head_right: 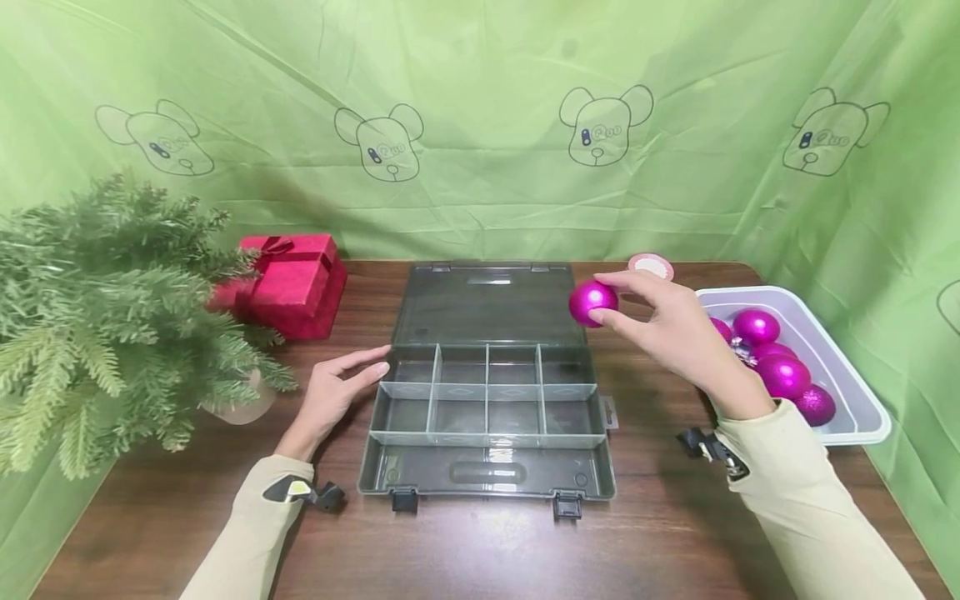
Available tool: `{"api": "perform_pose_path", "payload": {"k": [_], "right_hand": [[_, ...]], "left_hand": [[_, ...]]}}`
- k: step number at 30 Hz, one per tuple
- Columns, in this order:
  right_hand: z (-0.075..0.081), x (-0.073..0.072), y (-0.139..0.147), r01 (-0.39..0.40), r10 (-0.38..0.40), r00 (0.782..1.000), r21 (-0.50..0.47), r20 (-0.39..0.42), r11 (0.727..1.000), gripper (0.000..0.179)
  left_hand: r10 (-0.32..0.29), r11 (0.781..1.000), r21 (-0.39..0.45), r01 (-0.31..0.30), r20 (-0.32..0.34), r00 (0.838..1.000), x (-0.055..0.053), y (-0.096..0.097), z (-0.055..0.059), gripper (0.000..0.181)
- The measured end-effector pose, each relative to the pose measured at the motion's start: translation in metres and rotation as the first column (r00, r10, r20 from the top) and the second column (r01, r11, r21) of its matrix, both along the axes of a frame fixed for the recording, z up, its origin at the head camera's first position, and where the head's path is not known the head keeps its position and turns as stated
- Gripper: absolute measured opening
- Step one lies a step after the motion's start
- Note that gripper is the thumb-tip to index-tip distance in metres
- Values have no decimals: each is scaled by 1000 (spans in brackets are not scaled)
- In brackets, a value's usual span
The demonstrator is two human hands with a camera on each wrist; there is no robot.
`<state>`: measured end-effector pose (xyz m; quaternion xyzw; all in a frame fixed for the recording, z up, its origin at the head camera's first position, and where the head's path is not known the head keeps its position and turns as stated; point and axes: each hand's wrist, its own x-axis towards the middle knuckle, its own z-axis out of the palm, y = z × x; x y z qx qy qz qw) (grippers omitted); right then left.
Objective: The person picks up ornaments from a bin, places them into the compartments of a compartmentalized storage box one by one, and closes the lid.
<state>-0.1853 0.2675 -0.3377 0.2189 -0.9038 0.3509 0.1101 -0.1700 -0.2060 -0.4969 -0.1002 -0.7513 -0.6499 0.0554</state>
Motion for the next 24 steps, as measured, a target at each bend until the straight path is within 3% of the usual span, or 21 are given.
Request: {"api": "perform_pose_path", "payload": {"k": [4,14,24], "right_hand": [[3,2,-13,-20,20,1000,35,-22,999,52],[0,4,-40,-81,80,997,22,17,996,48],[-5,1,-68,-194,195,981,-50,7,980,46]], "left_hand": [[7,1000,-12,-7,-8,1000,0,0,0,32],[11,1000,-20,-11,0,1000,-1,1,-2,32],[19,999,-25,-19,23,1000,-1,-1,-3,33]]}}
